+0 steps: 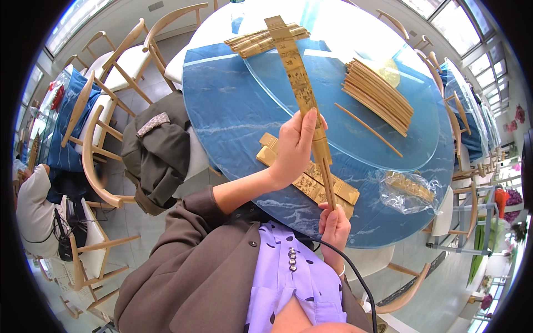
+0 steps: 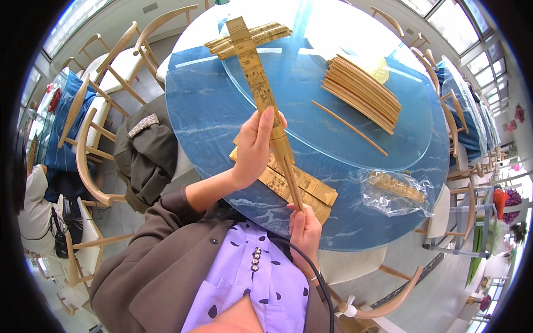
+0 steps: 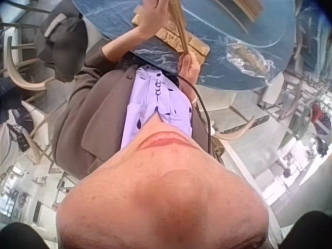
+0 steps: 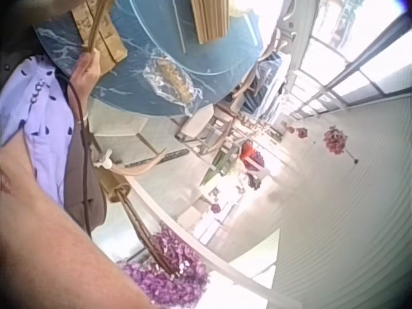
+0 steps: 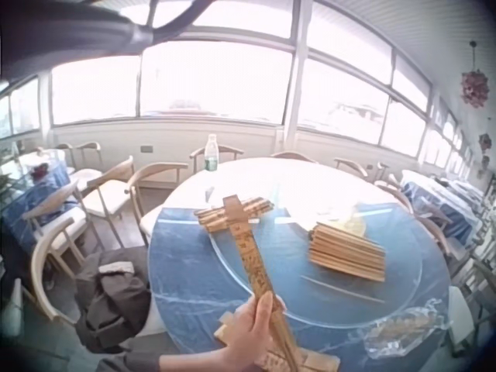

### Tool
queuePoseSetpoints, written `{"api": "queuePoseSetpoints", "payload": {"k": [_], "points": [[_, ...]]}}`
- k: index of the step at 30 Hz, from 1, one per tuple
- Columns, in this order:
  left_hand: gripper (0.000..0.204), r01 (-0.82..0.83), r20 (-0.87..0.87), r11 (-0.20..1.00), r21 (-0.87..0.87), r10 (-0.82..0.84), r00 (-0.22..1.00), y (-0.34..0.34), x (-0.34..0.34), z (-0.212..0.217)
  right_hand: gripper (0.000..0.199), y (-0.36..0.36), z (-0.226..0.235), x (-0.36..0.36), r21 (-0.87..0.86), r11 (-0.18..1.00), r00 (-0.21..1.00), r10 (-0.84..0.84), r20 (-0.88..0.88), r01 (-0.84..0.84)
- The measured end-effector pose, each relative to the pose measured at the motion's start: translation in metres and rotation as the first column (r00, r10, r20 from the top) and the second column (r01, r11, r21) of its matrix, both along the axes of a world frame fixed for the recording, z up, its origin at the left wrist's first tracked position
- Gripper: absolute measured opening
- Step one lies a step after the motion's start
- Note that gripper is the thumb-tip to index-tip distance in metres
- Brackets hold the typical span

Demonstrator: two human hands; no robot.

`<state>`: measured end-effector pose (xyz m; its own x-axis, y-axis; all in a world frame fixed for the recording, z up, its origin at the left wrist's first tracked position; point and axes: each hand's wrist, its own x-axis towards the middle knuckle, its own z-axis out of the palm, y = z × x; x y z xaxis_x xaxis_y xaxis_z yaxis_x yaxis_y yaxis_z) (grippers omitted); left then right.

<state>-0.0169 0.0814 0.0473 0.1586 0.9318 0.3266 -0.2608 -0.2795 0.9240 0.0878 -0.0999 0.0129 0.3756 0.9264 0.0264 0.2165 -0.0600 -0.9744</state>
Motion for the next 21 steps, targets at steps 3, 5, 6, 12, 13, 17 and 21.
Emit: {"api": "queuePoseSetpoints", "payload": {"k": [3, 5, 6, 12, 13, 17, 21], "points": [[0.039, -0.019, -0.009, 1.0, 0.009, 0.019, 1.0, 0.006, -0.002, -0.002, 0.037, -0.005, -0.011, 0.004, -0.012, 1.0, 0.976, -0.009, 0.216, 0.012], [0.039, -0.023, -0.022, 1.0, 0.014, 0.023, 0.999, 0.006, -0.004, 0.001, 0.031, -0.006, -0.014, 0.008, -0.001, 0.999, 0.946, -0.032, 0.322, 0.035], [0.039, -0.028, -0.034, 1.0, 0.003, 0.028, 0.999, 0.006, -0.005, 0.002, 0.025, -0.008, -0.016, 0.011, 0.01, 0.999, 0.933, -0.042, 0.358, 0.041], [0.038, -0.032, -0.1, 0.999, -0.005, 0.031, 0.994, 0.007, -0.01, -0.001, 0.014, 0.002, 0.001, 0.01, 0.171, 0.985, 0.813, -0.104, 0.572, 0.005], [0.038, -0.033, -0.117, 0.999, -0.015, 0.031, 0.993, 0.006, -0.011, -0.001, 0.014, 0.003, 0.001, 0.01, 0.192, 0.981, 0.792, -0.101, 0.602, -0.02], [0.04, -0.037, -0.119, 0.999, -0.016, 0.035, 0.992, 0.004, -0.01, 0.001, 0.014, 0.0, -0.012, 0.005, 0.168, 0.982, 0.768, -0.043, 0.639, -0.085], [0.042, -0.059, -0.121, 0.998, -0.015, 0.057, 0.991, -0.001, -0.009, 0.001, 0.023, -0.001, -0.018, 0.001, 0.121, 0.99, 0.856, -0.002, 0.517, -0.071]]}}
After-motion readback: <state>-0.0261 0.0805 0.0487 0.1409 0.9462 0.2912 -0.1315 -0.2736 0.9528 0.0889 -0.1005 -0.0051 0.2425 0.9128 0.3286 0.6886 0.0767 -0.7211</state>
